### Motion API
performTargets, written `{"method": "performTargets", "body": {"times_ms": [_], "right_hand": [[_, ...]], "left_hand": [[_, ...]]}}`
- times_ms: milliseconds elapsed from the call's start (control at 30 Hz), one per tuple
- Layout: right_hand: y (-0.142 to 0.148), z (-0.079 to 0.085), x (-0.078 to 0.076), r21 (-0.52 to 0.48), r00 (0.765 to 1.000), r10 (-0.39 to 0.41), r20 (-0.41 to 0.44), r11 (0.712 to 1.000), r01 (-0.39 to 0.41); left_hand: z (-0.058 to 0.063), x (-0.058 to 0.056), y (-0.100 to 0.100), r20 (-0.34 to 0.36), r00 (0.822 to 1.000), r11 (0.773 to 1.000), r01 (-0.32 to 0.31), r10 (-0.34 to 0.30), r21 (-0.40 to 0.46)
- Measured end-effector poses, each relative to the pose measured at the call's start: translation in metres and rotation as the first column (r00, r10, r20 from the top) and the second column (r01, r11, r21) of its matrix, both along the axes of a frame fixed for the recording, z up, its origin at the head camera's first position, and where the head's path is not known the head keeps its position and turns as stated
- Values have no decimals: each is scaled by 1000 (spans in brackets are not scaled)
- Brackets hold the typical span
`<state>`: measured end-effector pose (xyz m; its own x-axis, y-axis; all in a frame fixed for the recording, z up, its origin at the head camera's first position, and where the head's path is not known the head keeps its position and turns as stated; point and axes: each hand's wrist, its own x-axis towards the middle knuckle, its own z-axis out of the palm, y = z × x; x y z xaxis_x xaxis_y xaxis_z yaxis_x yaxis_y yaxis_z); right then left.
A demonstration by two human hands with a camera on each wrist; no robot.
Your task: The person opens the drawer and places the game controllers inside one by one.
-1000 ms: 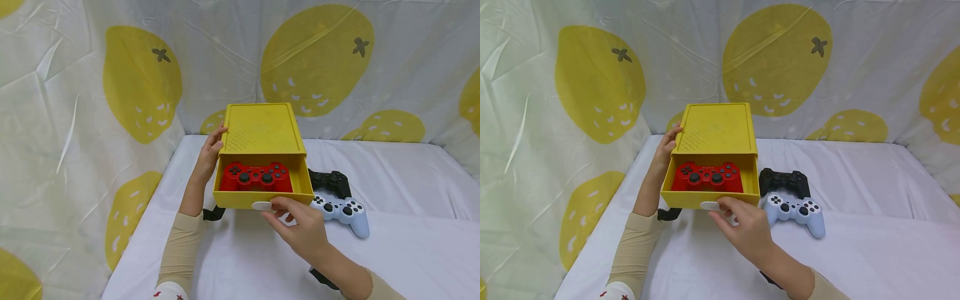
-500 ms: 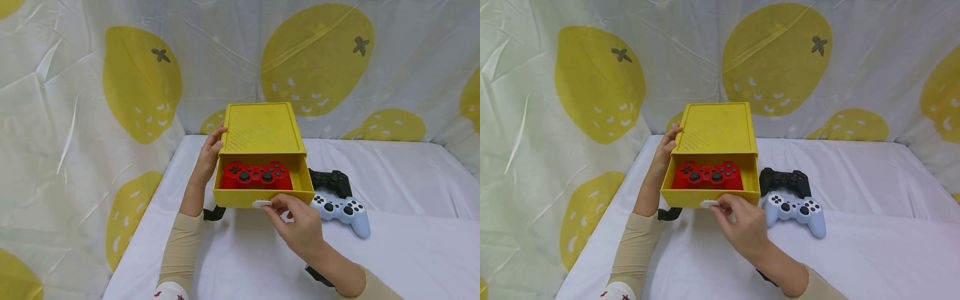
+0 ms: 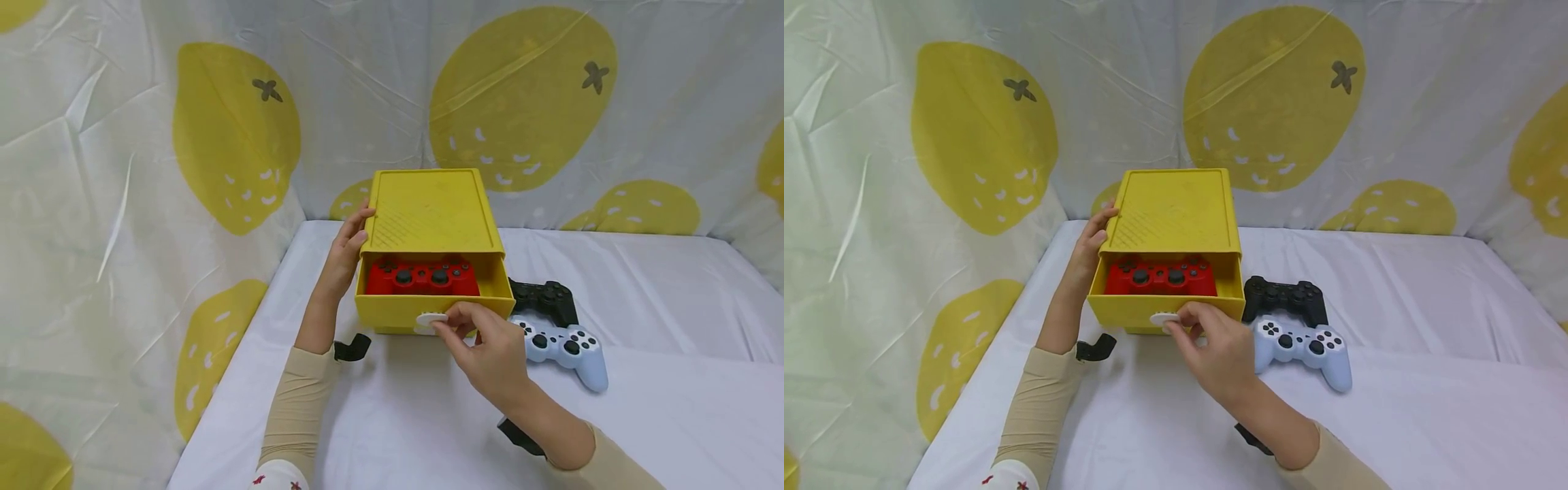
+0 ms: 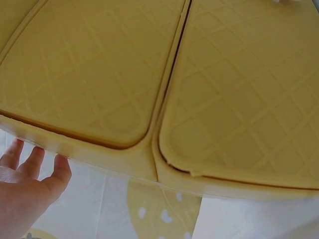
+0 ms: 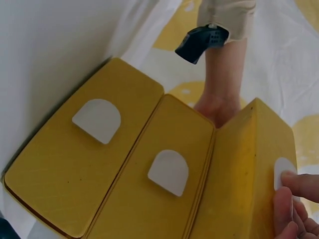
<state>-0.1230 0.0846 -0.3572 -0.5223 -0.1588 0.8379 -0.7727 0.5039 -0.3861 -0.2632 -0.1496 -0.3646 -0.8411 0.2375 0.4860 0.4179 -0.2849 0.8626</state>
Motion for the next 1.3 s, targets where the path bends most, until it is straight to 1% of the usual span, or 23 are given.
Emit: {"method": "performTargets", "body": {"times_ms": [167, 367, 500, 633, 833, 1067, 1300], "right_hand": [[1, 0, -5, 1, 1000, 17, 4, 1000, -17], [1, 2, -10, -1, 999, 30, 12, 1000, -30], [0, 4, -13, -10, 999, 20, 26, 1000, -20], [-1, 4, -17, -12, 999, 13, 35, 1000, -13], [-1, 3, -24, -16, 1000, 12, 18, 1000, -12], [-2, 2, -33, -20, 1000, -3, 25, 1000, 3], [-2, 1, -39, -14, 999, -30, 19, 999, 30]], "left_hand": [[0, 0, -1, -10, 1000, 1000, 3, -4, -5], [1, 1, -1, 0, 1000, 1000, 0, 0, -12], [0, 1, -1, 8, 1000, 1000, -2, 2, -19], [0, 0, -1, 0, 1000, 1000, -4, 4, -25], [-1, -1, -2, -5, 1000, 999, -13, 13, -39], [-2, -2, -2, 17, 1000, 999, -3, 3, -33], [-2, -2, -3, -17, 1000, 999, 1, -1, -48]]}}
